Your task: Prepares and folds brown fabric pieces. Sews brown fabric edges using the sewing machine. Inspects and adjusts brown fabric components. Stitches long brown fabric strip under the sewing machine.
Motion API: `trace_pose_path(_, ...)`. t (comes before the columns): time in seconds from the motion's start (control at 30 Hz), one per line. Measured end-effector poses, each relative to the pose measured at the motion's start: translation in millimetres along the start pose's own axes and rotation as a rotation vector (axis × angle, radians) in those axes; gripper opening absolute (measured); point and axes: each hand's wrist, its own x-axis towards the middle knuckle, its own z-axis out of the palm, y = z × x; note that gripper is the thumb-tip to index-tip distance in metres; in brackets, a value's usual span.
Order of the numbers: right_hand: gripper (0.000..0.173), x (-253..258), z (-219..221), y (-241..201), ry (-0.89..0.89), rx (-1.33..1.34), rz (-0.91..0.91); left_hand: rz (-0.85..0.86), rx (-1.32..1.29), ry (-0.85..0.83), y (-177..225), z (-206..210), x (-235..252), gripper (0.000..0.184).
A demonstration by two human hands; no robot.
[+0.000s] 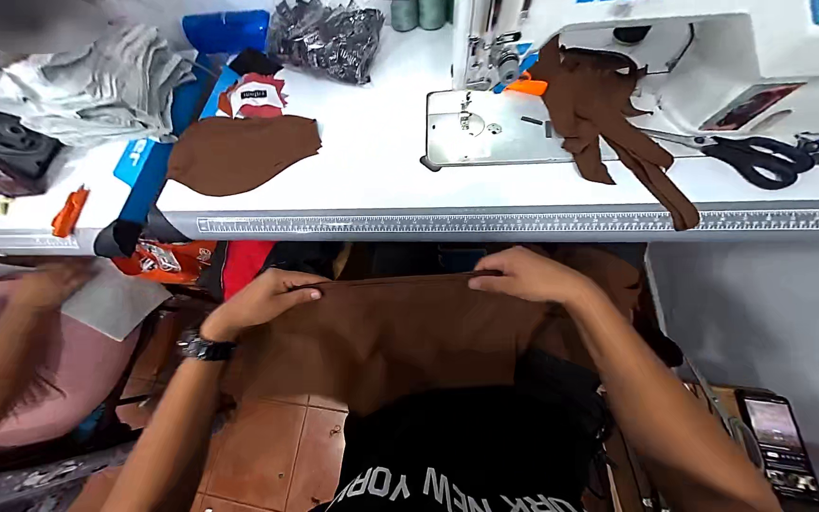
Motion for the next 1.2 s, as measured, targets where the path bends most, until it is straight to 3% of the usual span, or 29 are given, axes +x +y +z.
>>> trace_pose_path(0.1, 0.032, 42.9, 27.6, 33.7, -0.038, 0.022, 0.171, -0.197, -0.14, 0.062, -64.6, 44.8, 11.9, 0.022)
trace_pose_path(0.2, 0.028, 38.6, 46.9, 26.2, 0.231, -0.325, 0.326, -0.298, 0.056, 0.115, -99.2, 68.1, 27.8, 0.029)
trace_pose_path(0.27, 0.029, 4.0, 56.9, 3.6, 0.434, -0.485, 0.302, -0.296, 0.295, 0.172, -96.2, 73.9, 42.4, 0.036)
trace_pose_path(0.37, 0.02, -79.9, 88.8, -18.4, 0.66, -0.394, 0.194, -0.226, 0.307, 0.151, -55.7, 76.2, 67.6, 0.036)
trace_pose_path(0.43, 0.018, -150.9, 121.8, -13.8, 0.779, -0.327, 0.289, -0.166, 0.136, 0.063, -4.7, 81.1, 80.4, 0.037)
trace_pose_path(0.53, 0.023, -275.3, 166.2, 27.5, 0.783, -0.24, 0.871, 0.126, -0.154, -0.067, 51.1, 115.7, 108.6, 0.046)
trace_pose_path(0.6, 0.034, -346.7, 188.8, 66.3, 0.728, -0.133, 1.253, 0.363, -0.225, -0.161, 87.0, 166.9, 137.5, 0.045)
trace_pose_path(0.67, 0.043, -383.9, 208.7, 90.3, 0.735, -0.131, 1.385, 0.546, -0.223, -0.346, 142.2, 226.4, 163.4, 0.037)
trace_pose_path(0.77, 0.063, -374.1, 224.8, 97.7, 0.646, -0.088, 1.382, 0.741, -0.121, -0.569, 205.5, 297.5, 186.0, 0.026)
trace_pose_path(0.83, 0.069, -362.7, 240.0, 112.2, 0.605, -0.095, 1.397, 0.785, -0.062, -0.607, 229.4, 314.1, 194.8, 0.024)
trace_pose_path(1.03, 0.051, -358.6, 267.2, 130.3, 0.639, -0.291, 1.351, 0.659, -0.049, -0.548, 216.0, 294.7, 203.5, 0.03)
trace_pose_path(1.2, 0.051, -386.3, 247.1, 138.5, 0.729, -0.042, 1.301, 0.558, 0.005, -0.488, 204.2, 276.4, 206.0, 0.033)
